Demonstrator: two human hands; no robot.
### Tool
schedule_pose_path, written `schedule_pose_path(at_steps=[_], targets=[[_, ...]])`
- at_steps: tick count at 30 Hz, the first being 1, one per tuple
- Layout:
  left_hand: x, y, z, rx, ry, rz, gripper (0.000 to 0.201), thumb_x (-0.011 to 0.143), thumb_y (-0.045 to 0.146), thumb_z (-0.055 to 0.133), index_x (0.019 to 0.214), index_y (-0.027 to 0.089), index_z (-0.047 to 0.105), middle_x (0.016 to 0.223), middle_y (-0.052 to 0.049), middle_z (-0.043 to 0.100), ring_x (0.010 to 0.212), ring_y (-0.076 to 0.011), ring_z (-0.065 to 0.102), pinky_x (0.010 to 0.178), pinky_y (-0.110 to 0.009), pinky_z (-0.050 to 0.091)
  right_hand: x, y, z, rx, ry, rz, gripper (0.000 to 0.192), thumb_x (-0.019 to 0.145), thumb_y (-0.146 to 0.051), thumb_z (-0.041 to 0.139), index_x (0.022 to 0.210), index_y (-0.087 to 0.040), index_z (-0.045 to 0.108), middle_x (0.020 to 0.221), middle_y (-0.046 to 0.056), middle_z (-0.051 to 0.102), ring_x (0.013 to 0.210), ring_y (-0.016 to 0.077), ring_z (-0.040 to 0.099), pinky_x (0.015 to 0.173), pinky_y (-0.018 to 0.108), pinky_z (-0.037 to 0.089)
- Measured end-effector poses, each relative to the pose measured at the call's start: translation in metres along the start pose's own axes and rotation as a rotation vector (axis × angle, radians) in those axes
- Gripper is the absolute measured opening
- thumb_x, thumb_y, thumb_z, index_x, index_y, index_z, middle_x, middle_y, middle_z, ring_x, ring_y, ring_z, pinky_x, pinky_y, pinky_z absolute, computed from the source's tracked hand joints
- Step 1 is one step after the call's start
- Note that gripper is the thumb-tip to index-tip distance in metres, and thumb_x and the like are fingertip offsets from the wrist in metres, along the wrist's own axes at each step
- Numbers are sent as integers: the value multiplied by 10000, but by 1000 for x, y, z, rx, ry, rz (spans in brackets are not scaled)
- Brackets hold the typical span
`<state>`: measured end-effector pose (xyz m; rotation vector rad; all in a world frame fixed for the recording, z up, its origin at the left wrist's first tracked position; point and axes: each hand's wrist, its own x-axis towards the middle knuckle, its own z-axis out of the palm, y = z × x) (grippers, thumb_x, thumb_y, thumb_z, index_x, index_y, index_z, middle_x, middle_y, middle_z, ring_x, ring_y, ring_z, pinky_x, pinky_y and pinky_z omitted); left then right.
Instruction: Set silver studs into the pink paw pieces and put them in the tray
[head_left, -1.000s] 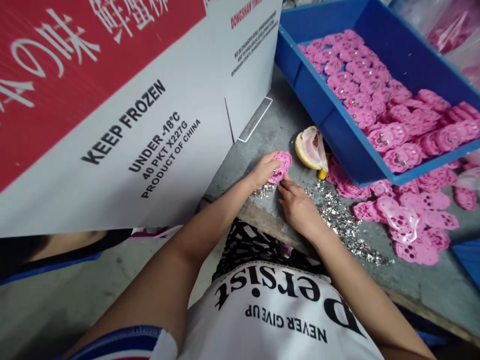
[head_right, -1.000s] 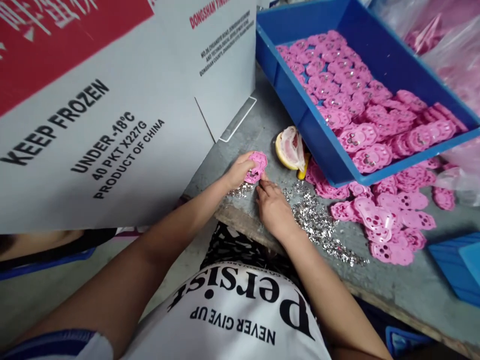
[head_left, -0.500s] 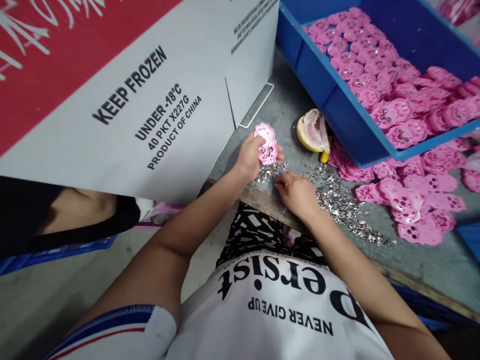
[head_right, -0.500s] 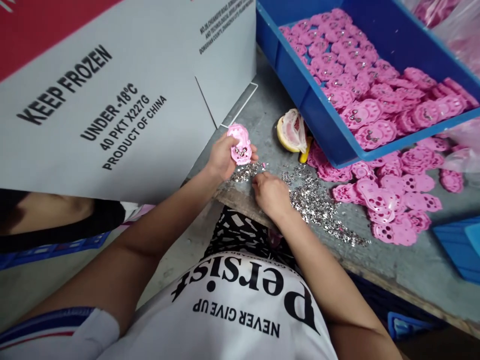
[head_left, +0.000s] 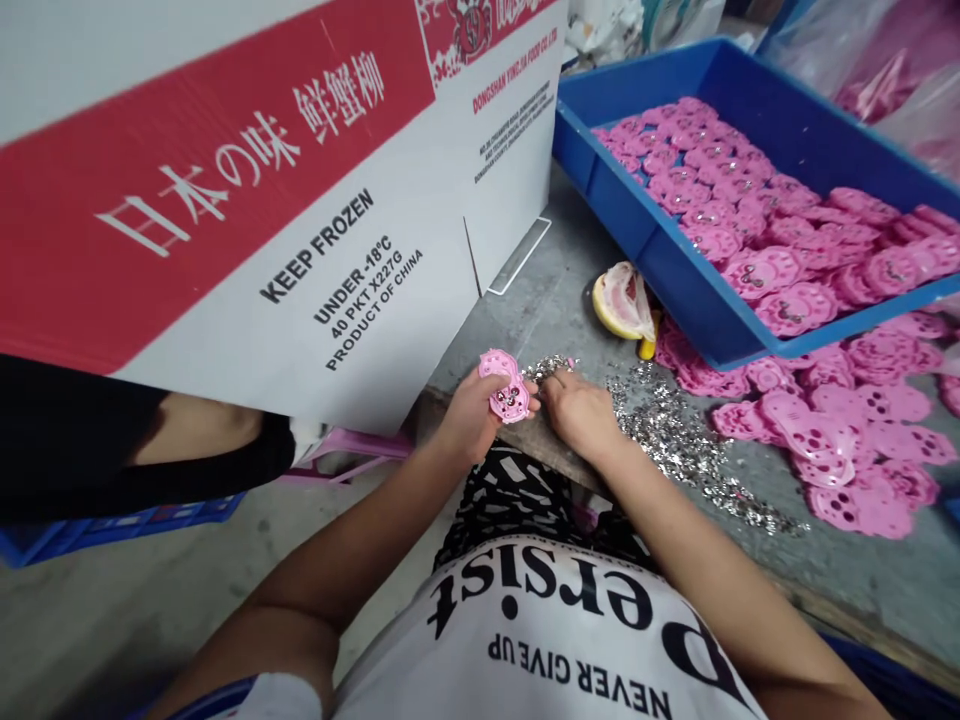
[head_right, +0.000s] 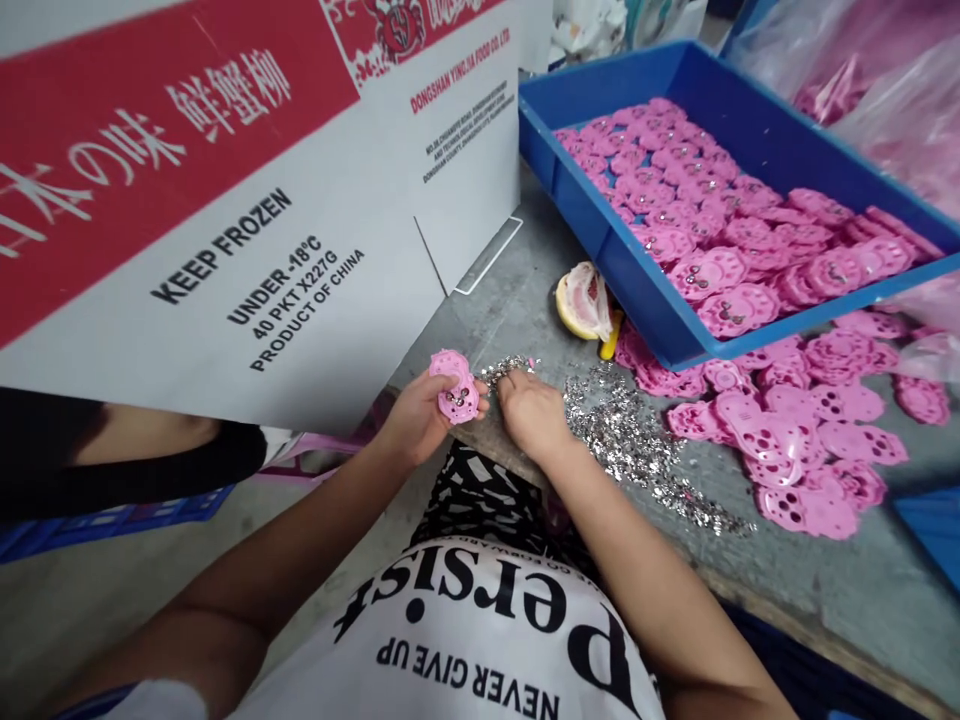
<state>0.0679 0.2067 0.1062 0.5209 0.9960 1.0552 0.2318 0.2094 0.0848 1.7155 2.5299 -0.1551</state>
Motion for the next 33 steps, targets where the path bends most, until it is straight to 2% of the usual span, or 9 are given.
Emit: schedule_pose_path(at_steps=[4, 7, 10, 14, 20, 23, 26, 30, 33], targets=[[-5, -12, 1, -1, -4, -28, 309, 718, 216, 662, 994, 164, 535, 752, -64, 746, 604, -223, 729, 583, -320, 584, -9, 8, 2, 105, 2, 60, 258, 1049, -200, 405, 1097, -149, 654, 1115, 167, 707, 1014, 264, 668, 803, 324, 446], [-5, -19, 4, 54, 36, -10, 346, 705, 233, 670, 1014, 168, 527, 745, -52, 742, 582, -213, 715, 567, -311, 572, -13, 16, 3, 345, 20, 178, 227, 1029, -191, 436, 1088, -152, 651, 1096, 149, 733, 966, 245, 680, 812, 311, 451], [-3, -27, 10, 176, 82, 37, 405, 684, 214, 693, 1042, 182, 507, 733, -13, 726, 567, -186, 694, 564, -291, 556, -16, 23, 2, 571, 63, 246, 210, 986, -149, 452, 998, -159, 661, 993, 118, 757, 916, 224, 679, 820, 299, 452], [5, -39, 19, 351, 85, 153, 462, 657, 174, 775, 1045, 202, 524, 818, 2, 713, 637, -170, 703, 617, -280, 553, -19, 30, -5, 694, 92, 266, 201, 980, -222, 487, 883, -182, 659, 881, 81, 753, 807, 207, 659, 745, 292, 434], [23, -50, 23, 465, 94, 271, 514, 627, 140, 842, 1067, 234, 593, 827, 18, 667, 710, -180, 682, 694, -300, 558, -23, 31, -16, 549, 9, 246, 206, 1006, -269, 503, 947, -185, 682, 921, 93, 771, 812, 220, 663, 699, 295, 387], [24, -49, 24, 434, 102, 250, 578, 570, 80, 852, 1069, 243, 613, 863, 11, 671, 804, -200, 688, 747, -313, 573, -25, 28, -21, 464, -25, 232, 218, 1019, -254, 487, 1018, -172, 689, 1016, 122, 777, 887, 242, 686, 703, 304, 380], [20, -46, 25, 416, 82, 195, 584, 554, 76, 858, 1058, 249, 619, 846, 15, 658, 761, -192, 673, 721, -314, 579, -26, 27, -25, 422, -61, 209, 231, 1025, -233, 472, 1052, -159, 689, 1084, 141, 773, 945, 256, 696, 716, 310, 378], [16, -47, 24, 395, 39, 152, 577, 559, 93, 863, 1054, 259, 618, 832, 13, 653, 740, -193, 667, 687, -310, 583, -27, 27, -28, 421, -118, 214, 237, 1033, -237, 468, 1056, -159, 691, 1074, 144, 778, 939, 254, 702, 704, 305, 374], [16, -50, 24, 394, 36, 182, 564, 569, 96, 854, 1054, 262, 618, 845, 5, 654, 801, -219, 679, 691, -324, 584, -30, 25, -28, 446, -104, 245, 217, 1030, -245, 486, 1025, -170, 690, 1042, 134, 781, 915, 239, 700, 704, 293, 385]])
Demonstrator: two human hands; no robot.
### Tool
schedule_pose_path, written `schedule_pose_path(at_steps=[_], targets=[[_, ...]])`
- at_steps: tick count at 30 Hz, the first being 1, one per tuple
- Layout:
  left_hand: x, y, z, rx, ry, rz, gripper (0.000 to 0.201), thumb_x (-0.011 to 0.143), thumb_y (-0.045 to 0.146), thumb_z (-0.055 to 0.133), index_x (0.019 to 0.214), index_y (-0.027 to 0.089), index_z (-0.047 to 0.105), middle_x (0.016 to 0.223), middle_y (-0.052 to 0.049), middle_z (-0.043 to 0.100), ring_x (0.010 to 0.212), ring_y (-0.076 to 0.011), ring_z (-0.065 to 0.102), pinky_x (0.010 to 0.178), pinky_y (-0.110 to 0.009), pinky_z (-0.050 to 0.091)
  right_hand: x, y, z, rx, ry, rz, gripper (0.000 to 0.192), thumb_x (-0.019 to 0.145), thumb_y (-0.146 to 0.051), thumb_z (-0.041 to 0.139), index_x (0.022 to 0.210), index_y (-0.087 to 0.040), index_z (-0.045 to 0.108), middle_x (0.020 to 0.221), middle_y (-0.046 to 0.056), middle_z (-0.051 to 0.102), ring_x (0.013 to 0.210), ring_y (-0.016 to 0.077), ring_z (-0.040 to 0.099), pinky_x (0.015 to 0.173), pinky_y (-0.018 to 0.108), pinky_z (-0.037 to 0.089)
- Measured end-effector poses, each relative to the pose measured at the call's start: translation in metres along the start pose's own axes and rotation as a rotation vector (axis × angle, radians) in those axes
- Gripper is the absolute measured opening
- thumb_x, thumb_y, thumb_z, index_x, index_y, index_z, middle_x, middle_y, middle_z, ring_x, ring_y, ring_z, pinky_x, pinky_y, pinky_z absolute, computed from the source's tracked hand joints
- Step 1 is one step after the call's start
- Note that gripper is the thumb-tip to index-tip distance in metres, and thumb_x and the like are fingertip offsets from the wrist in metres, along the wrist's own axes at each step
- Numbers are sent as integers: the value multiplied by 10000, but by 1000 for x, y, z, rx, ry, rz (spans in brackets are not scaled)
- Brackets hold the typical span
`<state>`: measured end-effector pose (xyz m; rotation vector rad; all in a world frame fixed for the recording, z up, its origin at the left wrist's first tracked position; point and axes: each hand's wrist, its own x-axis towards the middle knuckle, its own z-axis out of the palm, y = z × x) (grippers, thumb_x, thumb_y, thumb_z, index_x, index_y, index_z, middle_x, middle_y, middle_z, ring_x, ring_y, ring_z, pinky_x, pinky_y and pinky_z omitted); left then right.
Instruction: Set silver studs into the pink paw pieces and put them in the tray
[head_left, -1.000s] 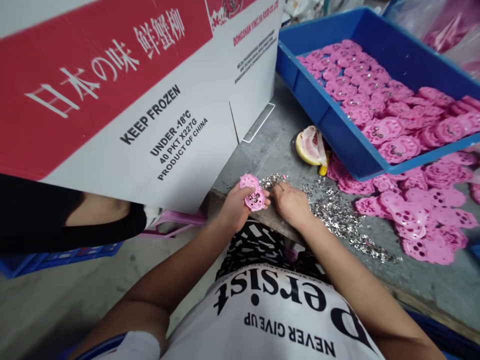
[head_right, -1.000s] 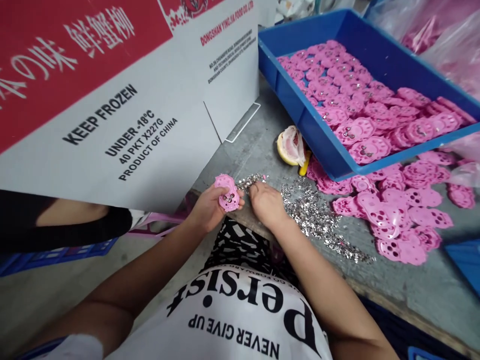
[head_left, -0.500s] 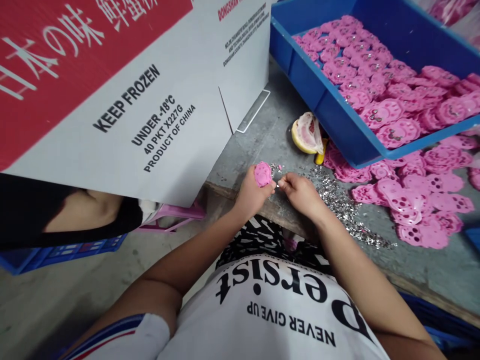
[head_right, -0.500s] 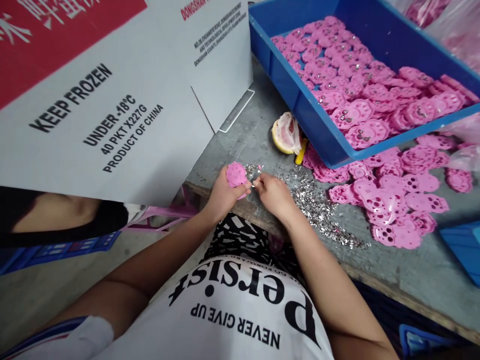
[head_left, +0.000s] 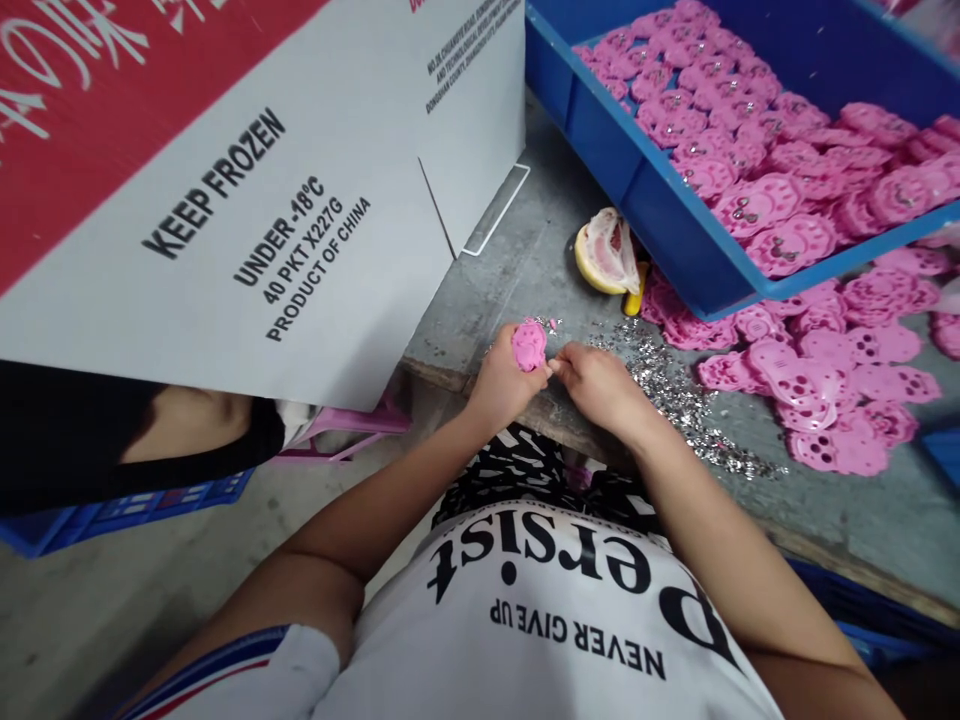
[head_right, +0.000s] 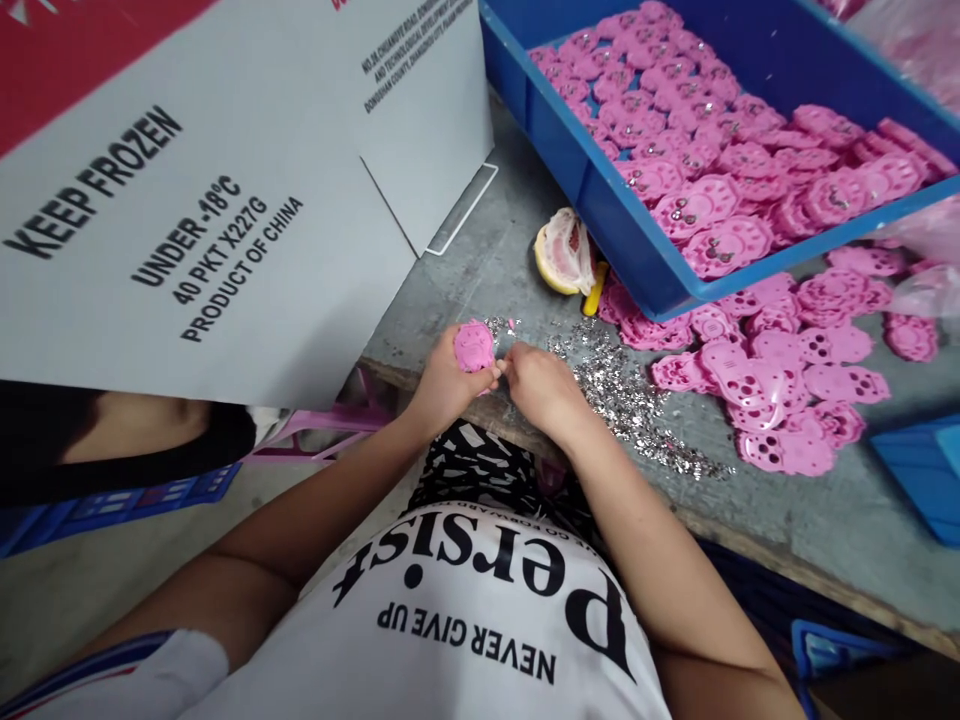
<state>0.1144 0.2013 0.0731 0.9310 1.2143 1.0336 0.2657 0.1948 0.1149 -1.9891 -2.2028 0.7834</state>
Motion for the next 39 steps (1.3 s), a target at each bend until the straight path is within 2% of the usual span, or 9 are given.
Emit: schedule_pose_path(at_steps=[7, 10, 14, 17, 25, 28, 30, 34, 39], targets=[[-4, 12, 12, 5, 73, -13, 487, 558, 78, 798, 958, 224, 561, 724, 58, 606, 593, -126, 601, 560, -247, 510, -14, 0, 8, 193, 224, -53, 177, 983, -184, 516, 889, -189, 665, 966, 100, 764, 872, 216, 676, 767, 300, 425], [-8, 19, 17, -162, 29, -87, 460, 549, 113, 784, 926, 205, 535, 693, 64, 606, 528, -114, 591, 514, -252, 509, -17, 7, 14, 521, 303, -123, 135, 924, -205, 583, 805, -205, 649, 831, 39, 740, 793, 184, 650, 757, 289, 447], [-16, 23, 22, -266, -58, -134, 432, 529, 165, 807, 866, 188, 537, 670, 58, 621, 492, -107, 595, 476, -241, 505, -19, 13, 20, 1060, 242, -85, 244, 841, -425, 722, 773, -207, 636, 665, -5, 692, 576, 140, 558, 564, 253, 398], [-21, 23, 27, -287, -64, -130, 421, 543, 174, 804, 869, 186, 538, 673, 55, 638, 510, -111, 617, 486, -235, 510, -21, 14, 20, 1219, 229, -37, 351, 758, -510, 804, 756, -205, 630, 616, -24, 662, 506, 114, 495, 496, 239, 347], [-25, 26, 33, -289, -69, -91, 520, 561, 160, 802, 999, 198, 524, 730, 52, 664, 542, -127, 637, 512, -256, 539, -28, 21, 20, 1084, 288, -62, 334, 843, -514, 730, 774, -215, 597, 695, -15, 628, 637, 141, 572, 630, 279, 481], [-26, 33, 27, -338, -228, -159, 496, 646, 292, 763, 1044, 213, 478, 752, 23, 673, 547, -186, 679, 474, -292, 545, -31, 25, 12, 1001, 298, -81, 290, 883, -483, 679, 779, -228, 590, 840, 26, 630, 761, 180, 621, 710, 330, 532], [-26, 37, 23, -377, -341, -208, 436, 728, 390, 667, 1067, 215, 456, 733, -2, 673, 514, -223, 683, 417, -296, 509, -34, 25, 3, 886, 324, -126, 235, 901, -414, 648, 768, -227, 602, 1038, 76, 640, 996, 229, 651, 855, 379, 551], [-29, 44, 18, -345, -444, -230, 423, 785, 390, 570, 1145, 207, 445, 697, -8, 657, 453, -230, 653, 354, -281, 457, -39, 21, -17, 656, 256, -257, 178, 918, -260, 589, 746, -217, 607, 1281, 118, 620, 1398, 280, 493, 1138, 446, 426], [-32, 45, 18, -289, -538, -248, 472, 804, 401, 553, 1215, 195, 447, 677, -10, 647, 449, -246, 660, 325, -283, 454, -40, 20, -32, 525, 102, -308, 183, 928, -241, 577, 755, -204, 626, 1466, 113, 556, 1420, 287, 476, 1199, 500, 340]])
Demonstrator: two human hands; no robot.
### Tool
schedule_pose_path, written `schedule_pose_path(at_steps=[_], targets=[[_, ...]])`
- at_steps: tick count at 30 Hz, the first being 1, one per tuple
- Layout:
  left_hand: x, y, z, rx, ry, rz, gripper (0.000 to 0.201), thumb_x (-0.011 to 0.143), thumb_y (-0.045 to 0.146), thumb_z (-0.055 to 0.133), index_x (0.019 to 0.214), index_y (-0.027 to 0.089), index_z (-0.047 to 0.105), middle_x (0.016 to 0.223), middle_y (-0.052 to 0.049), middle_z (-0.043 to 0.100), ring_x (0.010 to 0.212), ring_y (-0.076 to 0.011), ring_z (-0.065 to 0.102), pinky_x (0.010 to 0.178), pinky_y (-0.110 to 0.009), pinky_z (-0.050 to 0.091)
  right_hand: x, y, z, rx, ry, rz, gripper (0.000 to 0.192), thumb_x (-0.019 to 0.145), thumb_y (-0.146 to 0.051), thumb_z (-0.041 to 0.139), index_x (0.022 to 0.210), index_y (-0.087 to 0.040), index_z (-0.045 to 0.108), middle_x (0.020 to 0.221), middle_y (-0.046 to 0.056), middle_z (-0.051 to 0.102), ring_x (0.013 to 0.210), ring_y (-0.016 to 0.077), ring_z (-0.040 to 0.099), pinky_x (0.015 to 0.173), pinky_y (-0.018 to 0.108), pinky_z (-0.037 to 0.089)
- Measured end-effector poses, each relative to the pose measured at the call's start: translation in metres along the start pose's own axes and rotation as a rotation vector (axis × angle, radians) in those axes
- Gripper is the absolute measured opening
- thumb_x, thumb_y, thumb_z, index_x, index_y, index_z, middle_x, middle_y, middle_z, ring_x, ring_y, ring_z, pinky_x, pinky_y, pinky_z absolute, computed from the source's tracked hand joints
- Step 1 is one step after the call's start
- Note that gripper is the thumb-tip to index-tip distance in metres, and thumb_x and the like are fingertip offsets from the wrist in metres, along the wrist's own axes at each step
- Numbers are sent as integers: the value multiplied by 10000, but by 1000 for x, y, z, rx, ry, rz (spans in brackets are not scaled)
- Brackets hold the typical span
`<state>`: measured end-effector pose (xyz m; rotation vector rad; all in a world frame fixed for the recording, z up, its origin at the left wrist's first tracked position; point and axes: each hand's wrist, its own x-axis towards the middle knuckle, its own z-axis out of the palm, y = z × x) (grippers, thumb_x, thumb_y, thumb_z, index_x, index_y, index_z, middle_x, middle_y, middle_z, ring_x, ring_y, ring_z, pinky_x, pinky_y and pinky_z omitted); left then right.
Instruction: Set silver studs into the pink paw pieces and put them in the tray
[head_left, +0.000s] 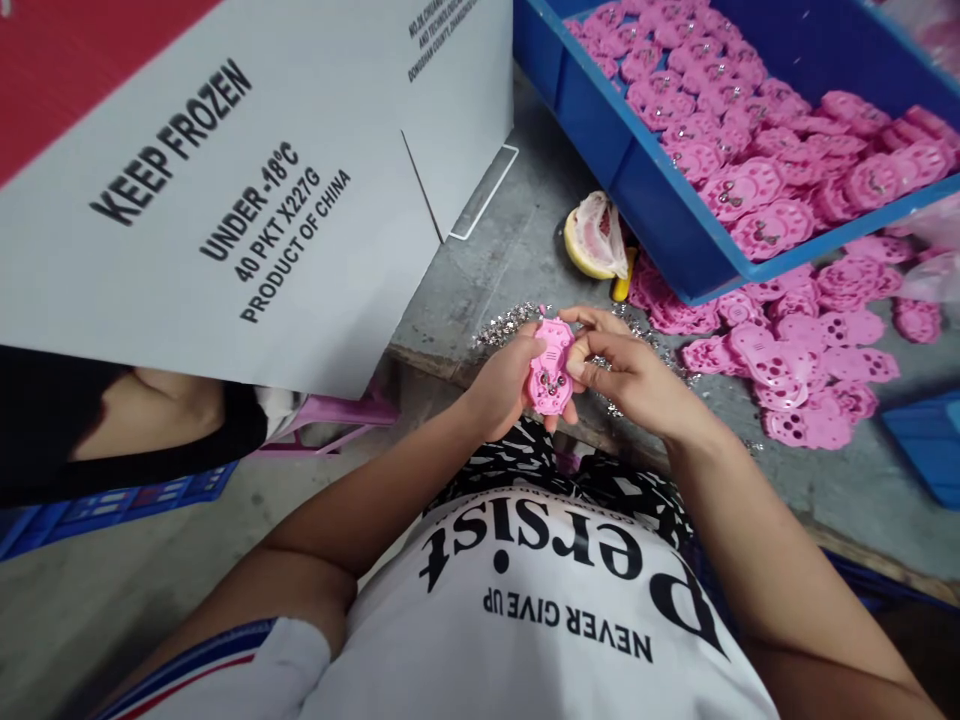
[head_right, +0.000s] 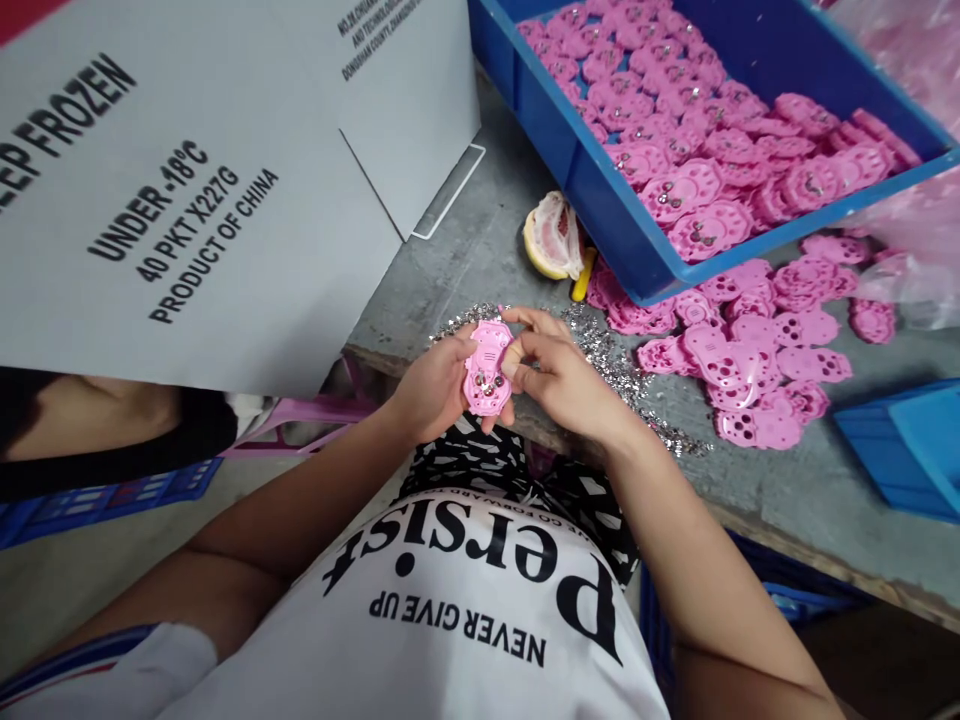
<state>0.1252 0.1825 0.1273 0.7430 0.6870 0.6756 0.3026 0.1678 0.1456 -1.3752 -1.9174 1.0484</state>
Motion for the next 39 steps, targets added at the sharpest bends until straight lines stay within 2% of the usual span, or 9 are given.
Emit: schedule_pose_path(at_steps=[7, 11, 15, 23, 28, 31, 36, 39], targets=[[3, -2, -1, 71, -44, -91, 401, 898, 472, 492, 1183, 193, 453, 655, -33, 670, 412, -247, 656, 280, -255, 417, 4, 3, -13, -100, -185, -38, 229, 933, -262, 575, 725, -199, 644, 1435, 104, 601, 1400, 281, 485, 1201, 470, 310], [7, -4, 0, 74, -74, -115, 396, 924, 455, 450, 1211, 183, 440, 647, -35, 671, 404, -258, 654, 267, -269, 420, 7, 5, -17, -78, -245, -71, 240, 924, -270, 580, 698, -202, 624, 1244, 113, 679, 1337, 283, 515, 1173, 465, 325], [9, -6, 1, 62, -87, -132, 386, 956, 411, 372, 1254, 169, 407, 654, -35, 670, 405, -264, 658, 267, -284, 435, 8, 5, -19, -36, -273, -73, 216, 901, -270, 594, 696, -206, 620, 1030, 96, 687, 1291, 290, 520, 1149, 485, 329], [11, -7, 6, 51, -103, -151, 334, 971, 375, 316, 1229, 180, 396, 656, -33, 665, 411, -250, 659, 275, -273, 447, 4, 3, -21, 10, -266, -68, 247, 905, -273, 584, 666, -212, 585, 930, 78, 659, 1142, 261, 573, 1077, 446, 394], [10, -8, 8, 33, -100, -160, 304, 972, 336, 310, 1217, 178, 394, 649, -22, 651, 406, -250, 655, 272, -278, 446, 1, 2, -21, 56, -241, -31, 238, 900, -298, 595, 681, -206, 602, 954, 80, 663, 1047, 245, 609, 1039, 440, 443], [11, -10, 9, 3, -122, -132, 344, 958, 339, 344, 1254, 173, 396, 663, -5, 635, 412, -254, 661, 269, -288, 451, -1, 5, -19, 61, -223, -20, 220, 876, -275, 625, 666, -210, 620, 919, 74, 665, 1069, 251, 617, 1054, 438, 441], [10, -15, 6, -50, -155, -48, 487, 899, 386, 475, 1330, 181, 380, 731, 9, 641, 429, -234, 670, 291, -282, 474, -6, 11, -11, 156, -36, 50, 162, 812, -290, 758, 695, -191, 704, 1208, 104, 652, 1157, 256, 626, 1059, 411, 464], [9, -14, 4, -26, -155, -63, 538, 813, 323, 548, 1304, 179, 382, 735, -9, 673, 464, -245, 694, 318, -274, 489, -9, 14, -8, 259, -6, 81, 177, 802, -358, 809, 750, -193, 771, 1277, 100, 642, 1167, 252, 632, 1095, 433, 452]])
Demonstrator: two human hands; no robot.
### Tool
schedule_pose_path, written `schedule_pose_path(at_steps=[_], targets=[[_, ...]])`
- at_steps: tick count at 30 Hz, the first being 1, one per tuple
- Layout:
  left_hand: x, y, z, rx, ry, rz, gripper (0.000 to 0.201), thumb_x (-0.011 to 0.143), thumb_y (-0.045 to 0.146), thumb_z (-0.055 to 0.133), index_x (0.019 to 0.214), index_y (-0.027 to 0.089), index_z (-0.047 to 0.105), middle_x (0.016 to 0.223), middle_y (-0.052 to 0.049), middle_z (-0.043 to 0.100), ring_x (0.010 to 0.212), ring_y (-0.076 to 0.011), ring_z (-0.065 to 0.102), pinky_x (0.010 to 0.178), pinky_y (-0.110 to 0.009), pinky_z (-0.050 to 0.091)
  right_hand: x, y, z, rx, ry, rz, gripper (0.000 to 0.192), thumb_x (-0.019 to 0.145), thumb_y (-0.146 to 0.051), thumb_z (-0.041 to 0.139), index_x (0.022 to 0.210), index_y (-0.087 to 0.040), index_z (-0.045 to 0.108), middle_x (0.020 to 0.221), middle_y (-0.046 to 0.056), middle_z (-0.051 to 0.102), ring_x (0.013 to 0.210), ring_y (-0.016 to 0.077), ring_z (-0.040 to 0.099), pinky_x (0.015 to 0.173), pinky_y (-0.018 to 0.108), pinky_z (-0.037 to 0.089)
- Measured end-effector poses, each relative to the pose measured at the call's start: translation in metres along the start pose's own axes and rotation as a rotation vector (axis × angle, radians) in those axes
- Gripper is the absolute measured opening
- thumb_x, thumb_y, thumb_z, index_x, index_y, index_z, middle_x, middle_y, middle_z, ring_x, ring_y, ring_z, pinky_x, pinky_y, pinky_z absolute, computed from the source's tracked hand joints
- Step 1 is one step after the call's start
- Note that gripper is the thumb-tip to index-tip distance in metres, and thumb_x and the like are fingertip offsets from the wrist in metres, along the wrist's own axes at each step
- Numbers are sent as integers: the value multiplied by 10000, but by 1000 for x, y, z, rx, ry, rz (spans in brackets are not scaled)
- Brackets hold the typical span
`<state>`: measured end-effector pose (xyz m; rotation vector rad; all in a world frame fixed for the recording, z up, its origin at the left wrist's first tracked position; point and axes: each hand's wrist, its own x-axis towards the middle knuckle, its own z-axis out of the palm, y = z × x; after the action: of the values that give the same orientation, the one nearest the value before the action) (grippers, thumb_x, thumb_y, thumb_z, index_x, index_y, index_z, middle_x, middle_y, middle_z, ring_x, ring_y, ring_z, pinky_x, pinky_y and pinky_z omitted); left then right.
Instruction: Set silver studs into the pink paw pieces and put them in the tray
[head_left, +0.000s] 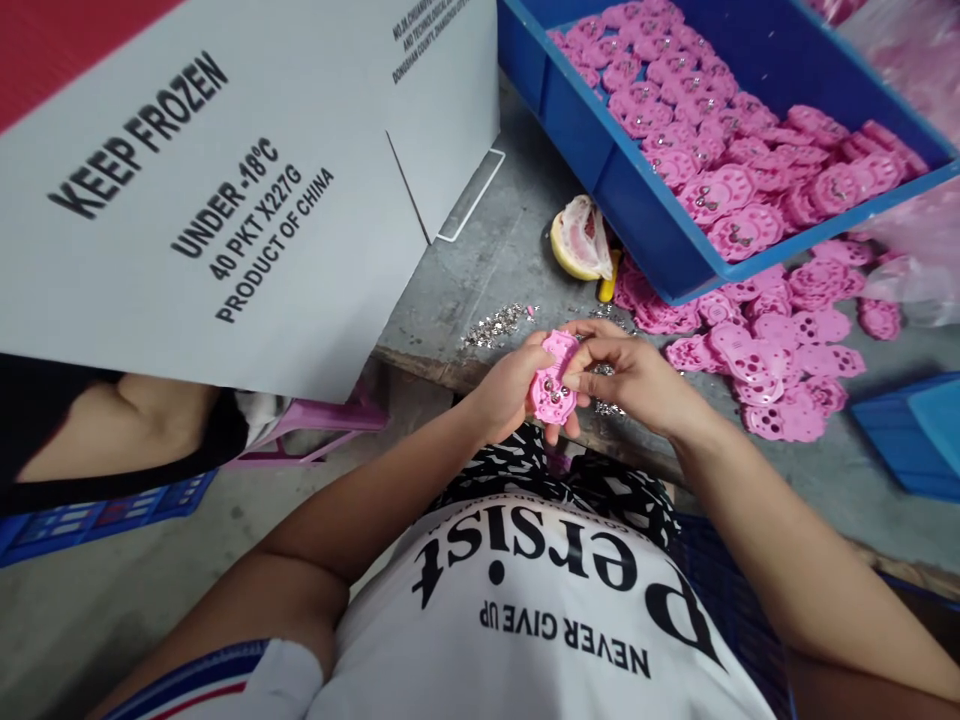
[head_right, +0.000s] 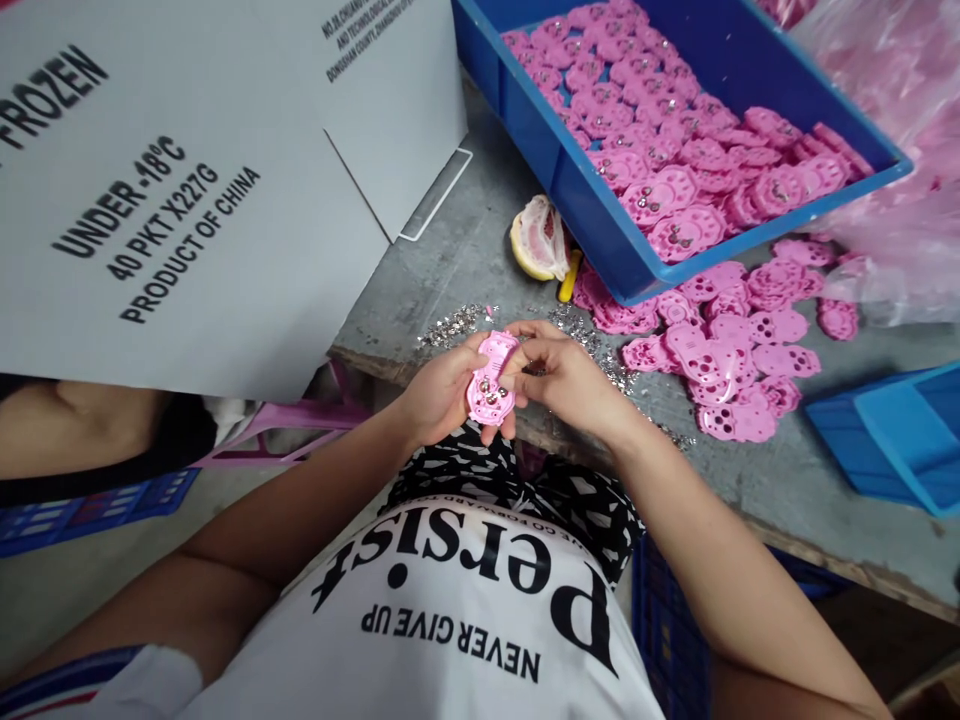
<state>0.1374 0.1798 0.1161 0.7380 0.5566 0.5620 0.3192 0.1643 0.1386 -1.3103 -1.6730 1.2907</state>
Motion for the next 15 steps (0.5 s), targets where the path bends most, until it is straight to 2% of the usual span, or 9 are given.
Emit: schedule_pose_path(at_steps=[3, 6, 11, 15], targets=[[-2, 3, -2, 53, 30, 8, 554, 707, 201, 579, 1227, 185, 392, 748, -25, 702, 492, -244, 707, 340, -258, 488, -2, 1, -3, 140, 49, 13, 202, 817, -425, 816, 871, -230, 821, 1288, 92, 667, 1256, 267, 601, 1143, 460, 411], [-3, 5, -3, 102, 39, 17, 512, 693, 167, 598, 1163, 202, 398, 771, -17, 707, 498, -229, 703, 347, -252, 484, -4, 2, -9, 216, 147, 31, 234, 799, -450, 842, 909, -244, 824, 1276, 93, 692, 1270, 278, 599, 1146, 480, 401], [-4, 12, -2, 193, 100, -16, 477, 713, 165, 617, 1131, 215, 393, 774, 9, 700, 485, -194, 687, 334, -227, 464, -16, 11, -16, 270, 297, 78, 246, 762, -441, 864, 855, -223, 797, 1182, 82, 737, 1161, 255, 643, 1087, 454, 436], [0, 31, -1, 285, 159, 21, 433, 712, 164, 613, 1088, 210, 405, 774, 3, 702, 497, -198, 691, 333, -231, 467, -32, 18, -13, 300, 263, 80, 240, 846, -449, 788, 802, -215, 755, 1077, 59, 754, 1021, 208, 671, 985, 383, 482]])
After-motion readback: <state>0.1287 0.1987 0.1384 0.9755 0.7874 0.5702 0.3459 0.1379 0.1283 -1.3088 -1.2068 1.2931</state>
